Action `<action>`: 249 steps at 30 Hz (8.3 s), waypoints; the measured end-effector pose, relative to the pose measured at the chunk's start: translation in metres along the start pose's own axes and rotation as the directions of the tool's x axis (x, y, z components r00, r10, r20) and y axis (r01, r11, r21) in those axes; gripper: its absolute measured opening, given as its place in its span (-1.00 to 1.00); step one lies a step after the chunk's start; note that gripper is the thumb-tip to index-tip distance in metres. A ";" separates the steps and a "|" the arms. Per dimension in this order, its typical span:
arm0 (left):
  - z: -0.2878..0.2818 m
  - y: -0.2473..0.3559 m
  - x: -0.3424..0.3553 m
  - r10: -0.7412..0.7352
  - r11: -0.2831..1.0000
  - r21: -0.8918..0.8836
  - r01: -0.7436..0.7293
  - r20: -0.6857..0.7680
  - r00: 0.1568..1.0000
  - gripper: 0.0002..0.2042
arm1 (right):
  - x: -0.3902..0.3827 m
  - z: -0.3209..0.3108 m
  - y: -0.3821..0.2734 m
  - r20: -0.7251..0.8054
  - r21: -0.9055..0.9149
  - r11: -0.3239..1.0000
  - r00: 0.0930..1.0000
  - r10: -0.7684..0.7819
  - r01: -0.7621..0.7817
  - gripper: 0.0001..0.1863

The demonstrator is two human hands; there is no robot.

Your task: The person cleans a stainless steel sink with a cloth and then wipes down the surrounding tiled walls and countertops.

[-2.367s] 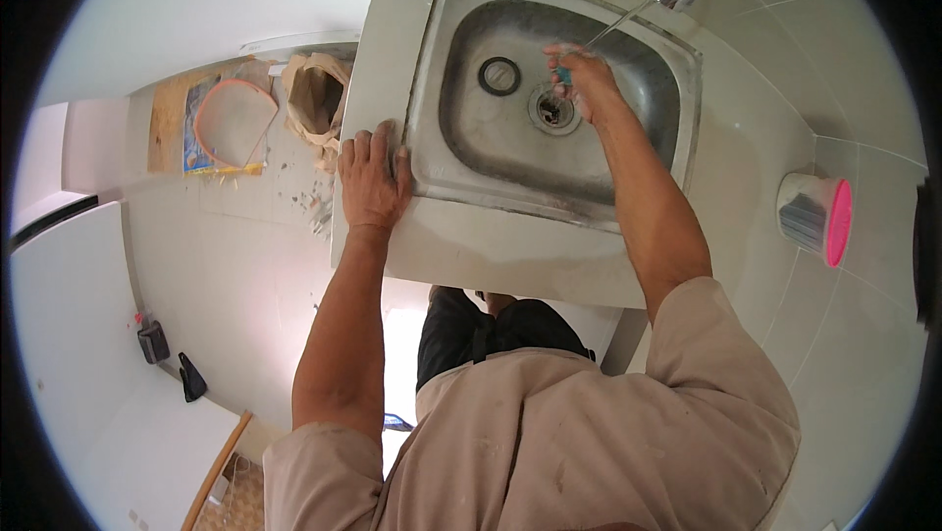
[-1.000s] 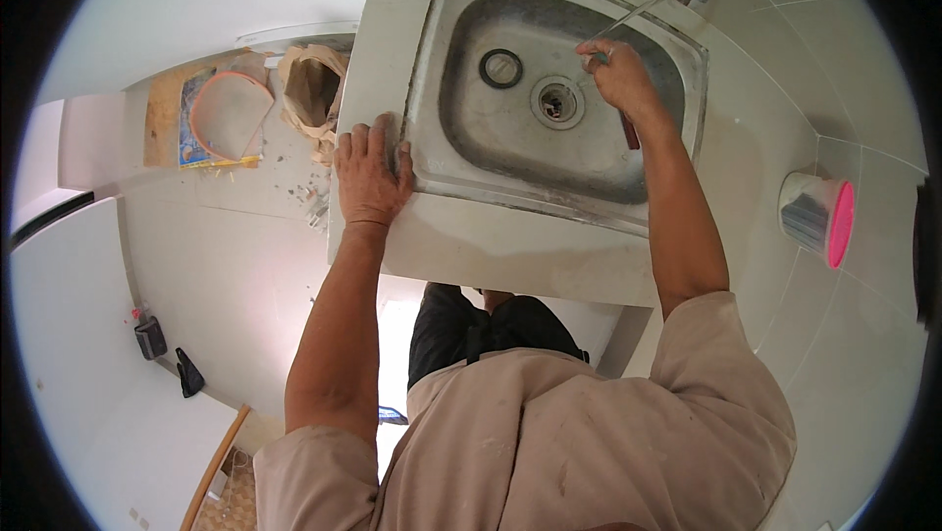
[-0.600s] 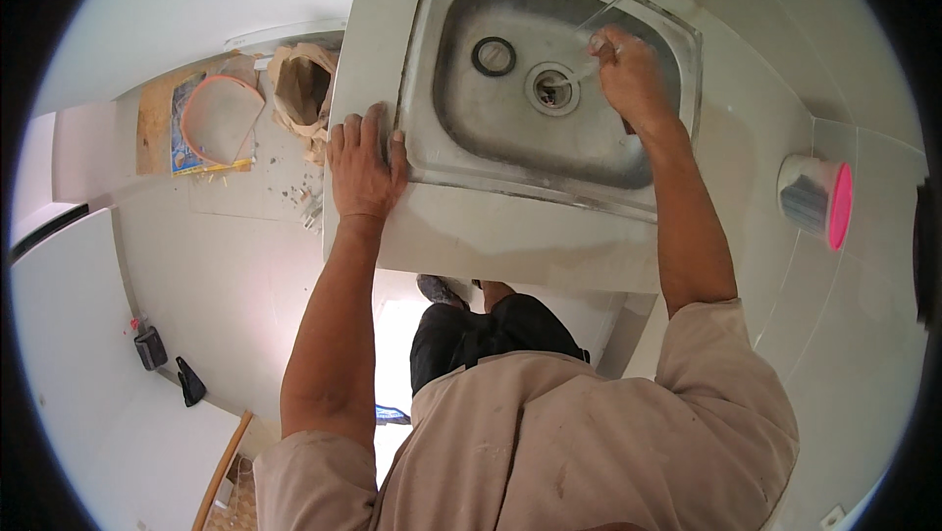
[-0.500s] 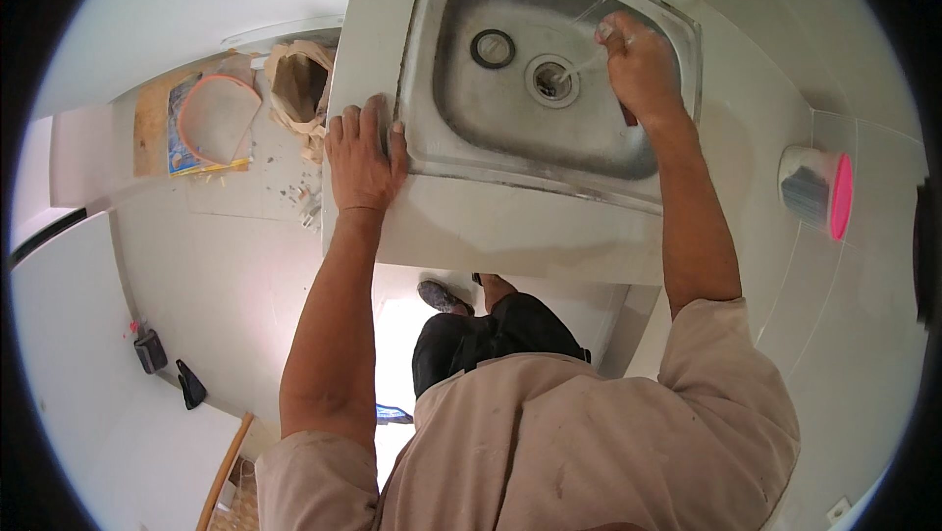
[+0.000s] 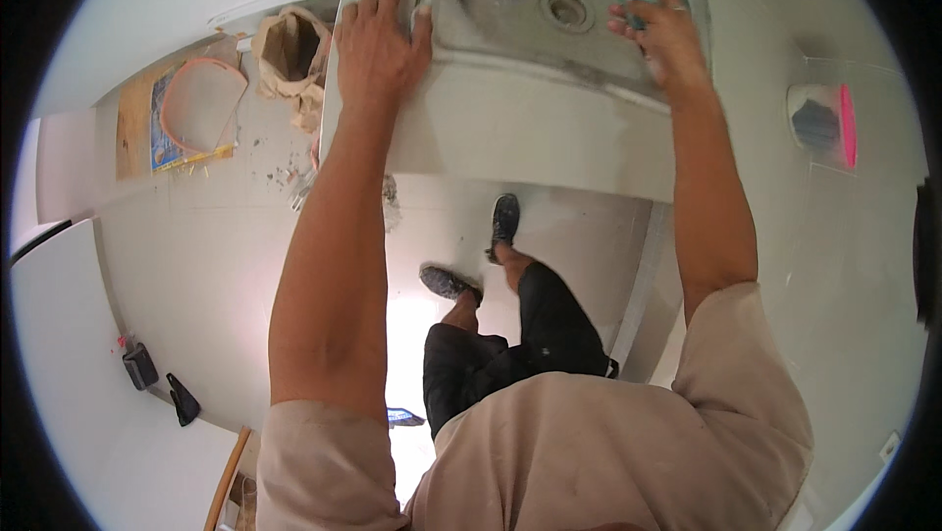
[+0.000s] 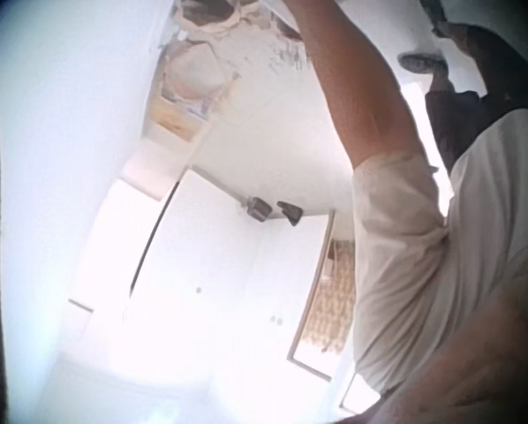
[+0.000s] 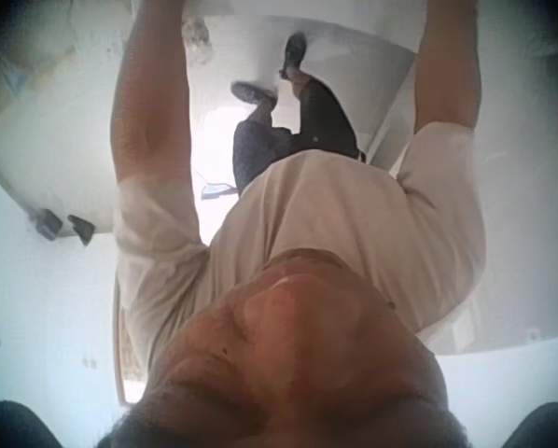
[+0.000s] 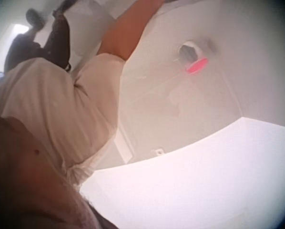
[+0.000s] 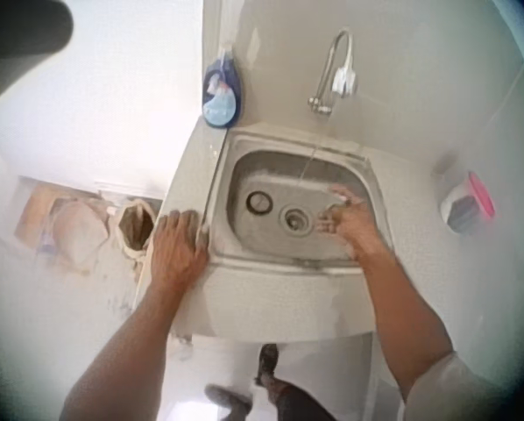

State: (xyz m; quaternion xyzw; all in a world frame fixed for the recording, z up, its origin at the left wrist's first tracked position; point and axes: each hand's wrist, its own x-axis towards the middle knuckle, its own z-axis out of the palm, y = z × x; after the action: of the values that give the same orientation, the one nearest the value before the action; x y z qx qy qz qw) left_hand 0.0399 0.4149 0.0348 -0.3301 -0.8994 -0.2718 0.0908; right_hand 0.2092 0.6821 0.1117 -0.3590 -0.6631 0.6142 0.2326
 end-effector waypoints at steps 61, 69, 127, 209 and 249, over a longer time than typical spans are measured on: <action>0.126 -0.111 -0.549 -0.480 0.765 -0.215 0.607 0.438 0.760 -0.55 | 0.120 0.259 0.254 -0.112 0.665 0.572 0.821 -0.560 0.480 -0.67; 0.141 -0.105 -0.583 -0.622 0.734 0.026 0.679 0.426 0.657 -0.56 | 0.098 0.254 0.247 -0.052 0.672 0.646 0.892 -0.448 0.363 -0.67; 0.156 -0.082 -0.536 -0.525 0.804 0.026 0.594 0.500 0.689 -0.48 | -0.049 0.243 0.305 -0.418 0.118 0.106 0.147 -0.896 0.987 -0.80; 0.178 -0.095 -0.539 -0.495 0.825 0.008 0.565 0.492 0.716 -0.56 | -0.091 0.204 0.358 0.071 0.927 0.352 0.859 -0.507 0.130 -0.75; 0.178 -0.087 -0.528 -0.476 0.845 0.033 0.533 0.501 0.723 -0.56 | -0.032 0.235 0.286 -0.144 0.445 0.451 0.559 -0.817 0.774 -0.84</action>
State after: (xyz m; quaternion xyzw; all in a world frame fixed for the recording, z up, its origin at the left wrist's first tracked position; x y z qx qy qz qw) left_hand 0.3910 0.1696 -0.3329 -0.1349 -0.9308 -0.2437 -0.2369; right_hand 0.1082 0.5020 -0.1973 0.0875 -0.5971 0.5867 0.5400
